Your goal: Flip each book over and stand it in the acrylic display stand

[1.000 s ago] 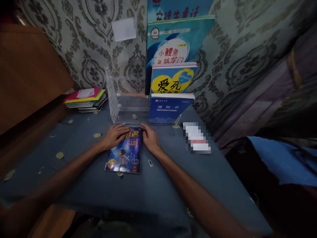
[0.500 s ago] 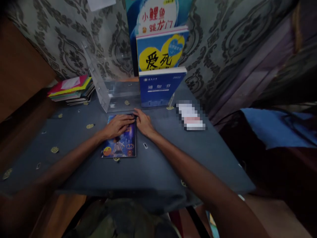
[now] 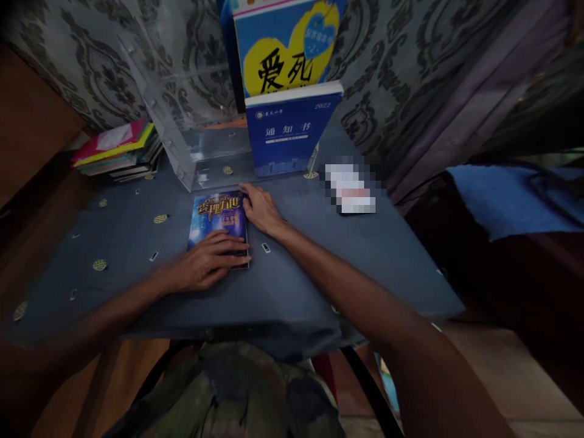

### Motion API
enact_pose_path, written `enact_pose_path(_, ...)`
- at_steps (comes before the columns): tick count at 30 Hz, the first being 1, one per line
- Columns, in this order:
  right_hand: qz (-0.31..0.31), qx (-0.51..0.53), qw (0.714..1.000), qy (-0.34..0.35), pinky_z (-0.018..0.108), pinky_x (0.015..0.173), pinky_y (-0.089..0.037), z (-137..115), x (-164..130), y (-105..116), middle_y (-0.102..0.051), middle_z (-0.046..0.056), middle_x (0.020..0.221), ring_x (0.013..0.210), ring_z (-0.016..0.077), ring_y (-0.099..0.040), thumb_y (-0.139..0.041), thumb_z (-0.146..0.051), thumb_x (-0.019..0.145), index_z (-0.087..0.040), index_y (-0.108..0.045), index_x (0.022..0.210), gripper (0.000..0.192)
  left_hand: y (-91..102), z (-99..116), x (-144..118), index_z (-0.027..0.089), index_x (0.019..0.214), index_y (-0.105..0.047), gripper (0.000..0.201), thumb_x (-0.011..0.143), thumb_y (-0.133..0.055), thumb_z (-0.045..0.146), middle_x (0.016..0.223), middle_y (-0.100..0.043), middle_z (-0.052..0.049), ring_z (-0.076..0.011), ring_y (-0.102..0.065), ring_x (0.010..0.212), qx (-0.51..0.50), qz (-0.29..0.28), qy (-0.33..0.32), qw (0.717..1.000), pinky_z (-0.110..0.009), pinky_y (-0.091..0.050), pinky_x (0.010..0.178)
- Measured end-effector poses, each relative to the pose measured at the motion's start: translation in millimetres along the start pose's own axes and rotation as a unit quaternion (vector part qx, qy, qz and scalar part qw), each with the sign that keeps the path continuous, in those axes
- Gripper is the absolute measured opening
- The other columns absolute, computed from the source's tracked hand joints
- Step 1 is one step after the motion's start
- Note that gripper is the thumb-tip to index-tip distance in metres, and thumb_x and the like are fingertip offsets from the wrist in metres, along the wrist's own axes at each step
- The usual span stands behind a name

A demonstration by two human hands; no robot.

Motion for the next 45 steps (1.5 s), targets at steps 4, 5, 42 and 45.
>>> enact_pose_path(4, -0.005, -0.036, 0.999, 0.008, 0.049, 0.107, -0.047, -3, -1, 0, -0.069, 0.012, 0.129, 0.121, 0.0273, -0.062, -0.044, -0.019, 0.091, -0.016, -0.056, 0.135, 0.046, -3.7, 9, -5, 0.021, 0.133, -0.061, 0.041, 0.095, -0.047, 0.014, 0.14, -0.062, -0.009, -0.0242, -0.055, 0.129, 0.025, -0.004, -0.008, 1.0, -0.051, -0.034, 0.117)
enact_pose_path(5, -0.008, -0.048, 0.999, 0.011, 0.049, 0.106, -0.047, -4, -2, 0, -0.07, 0.013, 0.127, 0.119, 0.0281, -0.063, -0.045, -0.021, 0.091, -0.015, -0.057, 0.135, 0.045, -4.4, 9, -5, 0.022, 0.133, -0.06, 0.041, 0.096, -0.046, 0.015, 0.14, -0.062, -0.009, -0.0238, -0.055, 0.13, 0.03, -0.004, -0.009, 1.0, -0.051, -0.034, 0.117)
enact_pose_path(42, -0.191, -0.143, 0.942, 0.236, 0.053, 0.123, -0.031, -146, -140, -40, -0.053, 0.014, 0.149, 0.144, 0.0252, -0.044, -0.044, -0.024, 0.102, -0.016, -0.054, 0.142, 0.043, 5.3, -53, -68, 0.016, 0.136, -0.054, 0.039, 0.1, -0.039, 0.016, 0.143, -0.057, -0.015, -0.0245, -0.048, 0.139, 0.028, 0.167, 0.208, 0.963, -0.05, -0.04, 0.116)
enact_pose_path(45, -0.196, -0.129, 0.942, 0.239, 0.052, 0.122, -0.033, -151, -141, -48, -0.05, 0.018, 0.151, 0.145, 0.0276, -0.042, -0.045, -0.024, 0.101, -0.009, -0.052, 0.143, 0.045, 2.2, -53, -69, 0.017, 0.139, -0.05, 0.04, 0.101, -0.037, 0.017, 0.146, -0.054, -0.014, -0.0248, -0.046, 0.14, 0.046, 0.154, 0.208, 0.965, -0.051, -0.04, 0.116)
Point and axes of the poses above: each hand's wrist, its own x-axis towards the middle knuckle, its own y-axis out of the back of the hand, z = x × y, the point moved 5 cm from there along x, towards the middle knuckle
